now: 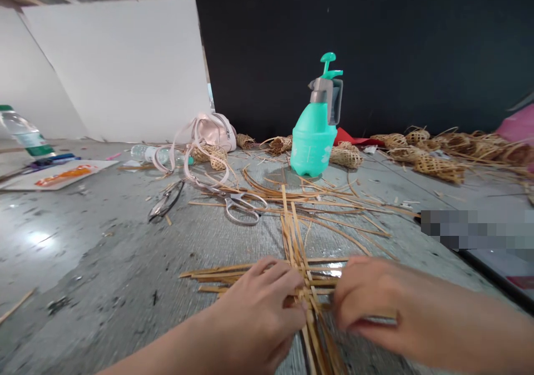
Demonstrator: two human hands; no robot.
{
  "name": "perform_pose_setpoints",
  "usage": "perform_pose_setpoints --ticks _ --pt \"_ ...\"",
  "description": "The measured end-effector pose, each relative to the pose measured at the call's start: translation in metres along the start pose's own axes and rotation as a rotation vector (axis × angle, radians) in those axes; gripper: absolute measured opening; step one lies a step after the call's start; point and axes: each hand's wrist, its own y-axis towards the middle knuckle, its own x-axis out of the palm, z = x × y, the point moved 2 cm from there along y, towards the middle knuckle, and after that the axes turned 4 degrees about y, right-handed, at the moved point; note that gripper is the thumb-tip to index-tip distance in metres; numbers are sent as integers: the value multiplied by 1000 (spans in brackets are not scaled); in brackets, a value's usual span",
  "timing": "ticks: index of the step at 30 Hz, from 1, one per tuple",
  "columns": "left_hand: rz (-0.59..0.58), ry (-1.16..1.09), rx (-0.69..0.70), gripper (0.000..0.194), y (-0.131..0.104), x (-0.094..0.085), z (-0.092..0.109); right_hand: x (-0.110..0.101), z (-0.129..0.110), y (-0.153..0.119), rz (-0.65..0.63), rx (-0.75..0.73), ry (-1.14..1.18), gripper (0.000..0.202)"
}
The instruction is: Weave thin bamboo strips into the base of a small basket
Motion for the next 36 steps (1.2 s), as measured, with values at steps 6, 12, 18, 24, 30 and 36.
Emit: perform_pose_setpoints --ticks 6,12,18,24,30,36 --pt "45 200 67 21 -4 6 7 -4 70 15 255 303 -104 15" --pt "64 242 127 21 -11 11 3 0 113 45 353 382 -102 19" --pt "49 226 110 28 -17 19 1 3 125 51 341 355 -55 20" --pt "-66 127 64 36 -19 13 2 13 135 49 382 392 80 18" --pt "-165 31 0 41 -17 8 1 -5 120 49 550 430 391 19" --pt "-188 12 -7 41 -16 3 2 -24 89 52 672 451 630 25"
